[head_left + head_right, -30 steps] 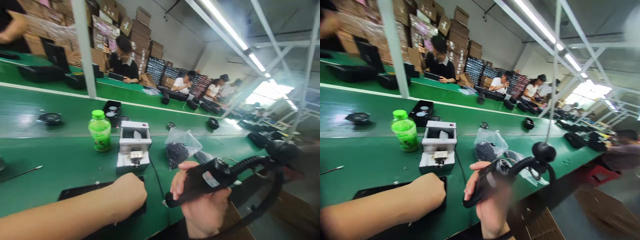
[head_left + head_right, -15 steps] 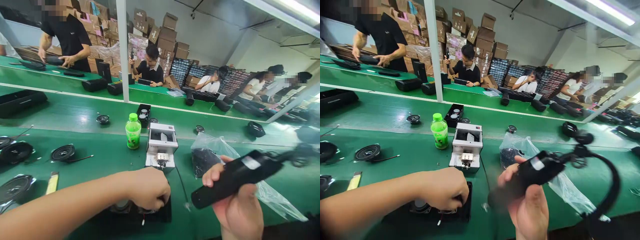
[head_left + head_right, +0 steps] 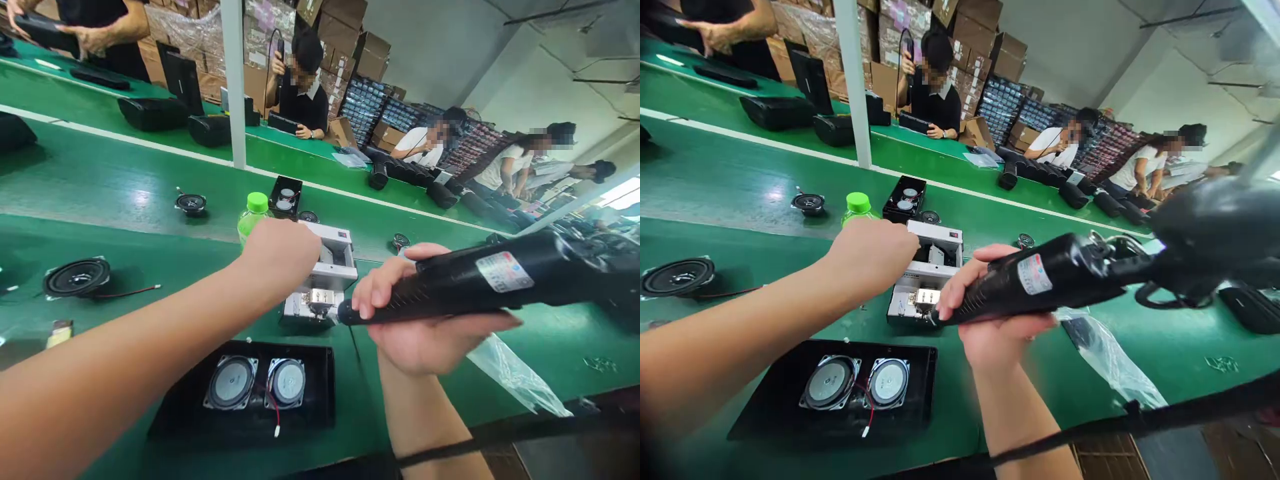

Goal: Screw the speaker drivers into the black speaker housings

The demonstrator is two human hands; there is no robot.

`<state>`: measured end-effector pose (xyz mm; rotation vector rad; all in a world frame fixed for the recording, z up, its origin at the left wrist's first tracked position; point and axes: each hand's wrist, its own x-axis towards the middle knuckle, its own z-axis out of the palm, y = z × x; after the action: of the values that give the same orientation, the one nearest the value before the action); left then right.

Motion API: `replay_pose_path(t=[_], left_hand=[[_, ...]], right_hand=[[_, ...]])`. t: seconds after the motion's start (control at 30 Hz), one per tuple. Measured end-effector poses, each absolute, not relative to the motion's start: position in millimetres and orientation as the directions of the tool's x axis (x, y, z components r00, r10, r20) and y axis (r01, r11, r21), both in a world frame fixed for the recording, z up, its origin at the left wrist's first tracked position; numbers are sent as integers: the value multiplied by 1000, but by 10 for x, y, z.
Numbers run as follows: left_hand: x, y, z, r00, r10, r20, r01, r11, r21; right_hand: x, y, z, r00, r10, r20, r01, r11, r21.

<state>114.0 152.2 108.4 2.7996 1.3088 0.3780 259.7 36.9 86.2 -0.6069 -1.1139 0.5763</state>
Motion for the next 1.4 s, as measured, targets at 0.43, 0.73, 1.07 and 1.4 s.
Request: replay_pose_path(t=[0.43,0.73,1.07,1.4], left_hand=[[216,321,24,753,644,134,565,-737,371],[326,355,59,712,679,180,601,-722,343],[-105,965,410,516,830,212,792,-557,250],[85,2970,505,325,943,72,924,-333,190]], right_hand=[[2480,729,725,331,736,590,-21,631,-775],[2473,678,691,381,727,572,-5,620,-785],[2445,576,775,322,794,515,-35,554,-832],[2519,638,940,405,744,531,-45,596,-802]])
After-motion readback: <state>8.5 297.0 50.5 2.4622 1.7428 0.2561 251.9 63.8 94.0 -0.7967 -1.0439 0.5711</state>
